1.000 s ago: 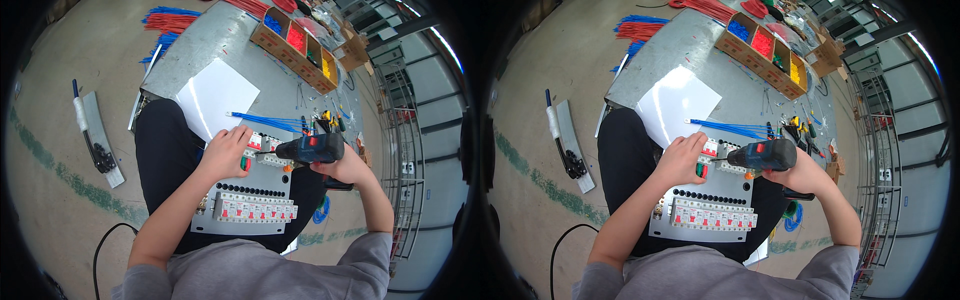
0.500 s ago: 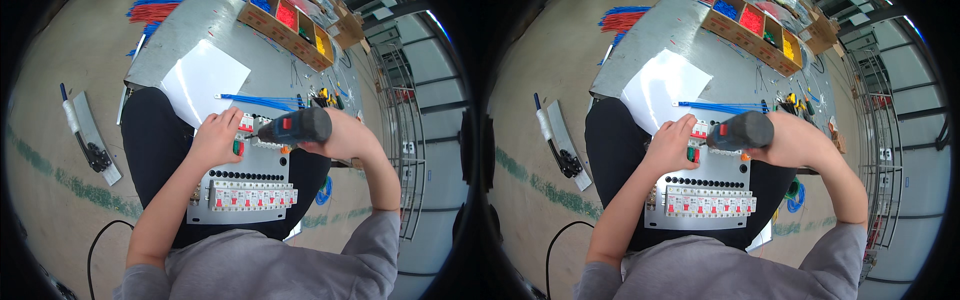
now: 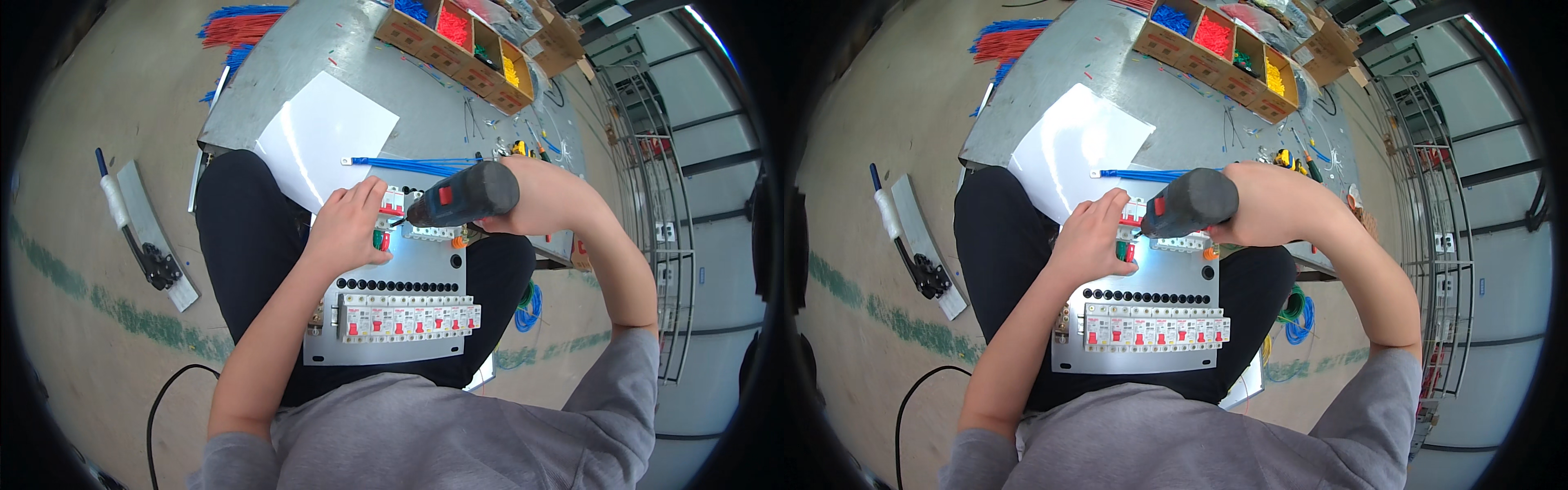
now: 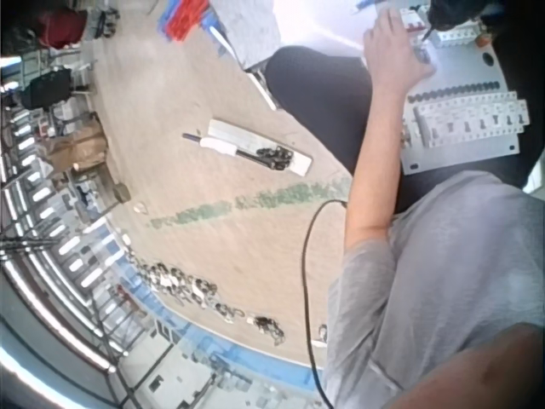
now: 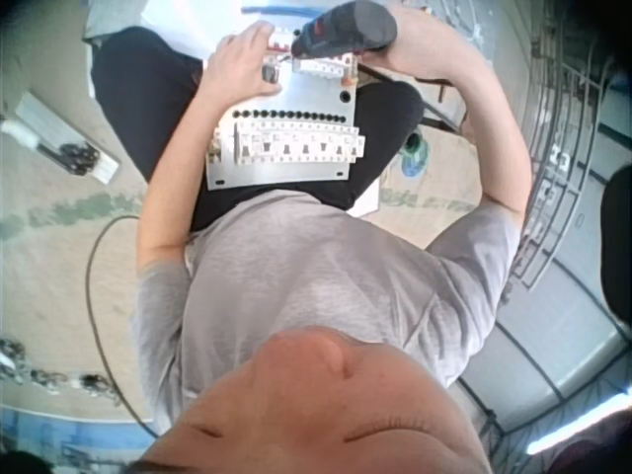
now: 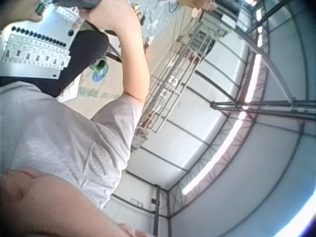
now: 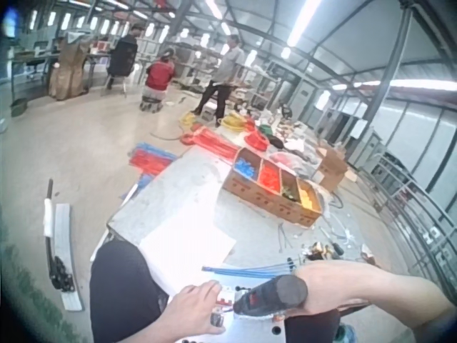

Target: The person strips insulation from colored wires using pliers, then inserts and secures them into terminals on a DIN rail-mounted electrical panel using a cordless drill. The person handles yellow, green, red, and blue wires and uses a power drill and wire strippers.

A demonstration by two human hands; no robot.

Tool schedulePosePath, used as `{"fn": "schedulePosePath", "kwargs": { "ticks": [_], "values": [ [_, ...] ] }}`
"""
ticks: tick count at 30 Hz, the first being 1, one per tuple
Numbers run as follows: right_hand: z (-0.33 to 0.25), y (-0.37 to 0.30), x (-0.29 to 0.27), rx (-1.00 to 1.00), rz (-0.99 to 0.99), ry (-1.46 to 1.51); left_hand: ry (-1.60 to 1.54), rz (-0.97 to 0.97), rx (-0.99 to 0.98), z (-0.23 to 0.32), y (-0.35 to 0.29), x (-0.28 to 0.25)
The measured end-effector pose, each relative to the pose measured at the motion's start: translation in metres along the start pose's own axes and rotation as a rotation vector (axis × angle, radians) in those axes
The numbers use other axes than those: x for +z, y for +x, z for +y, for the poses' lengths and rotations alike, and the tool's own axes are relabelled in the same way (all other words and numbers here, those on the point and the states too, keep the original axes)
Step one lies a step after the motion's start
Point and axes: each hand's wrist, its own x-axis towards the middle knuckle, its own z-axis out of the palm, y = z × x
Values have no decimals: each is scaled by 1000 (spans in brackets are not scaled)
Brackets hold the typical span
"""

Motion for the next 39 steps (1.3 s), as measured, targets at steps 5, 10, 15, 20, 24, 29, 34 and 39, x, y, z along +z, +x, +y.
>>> {"fn": "schedulePosePath", "kwargs": {
  "ticks": [5,10,15,20,24,29,34,39],
  "values": [
    [-3,1,-8,18,-10,10,-58,-74,-44,2,4,-3],
    [-2,-3,-21,80,-72,-39,-32,-150,-64,10,6,-15],
    [18,-2,-20,52,-5,-30,-54,-195,-76,13,11,-18],
    [68,-58,-16,-285,487,109,-118,-270,-144,16,17,-19],
    [136,-83,5,-612,725,67,-92,-211,-146,15,14,-13],
    [180,-81,89,-260,1178,367,-74,-188,-143,17,15,-8],
    [226,-38,152,-58,1808,1035,-88,-217,-160,19,18,-6],
    [297,-4,218,388,2362,1032,-59,-185,-207,27,17,-3]
  ]
}}
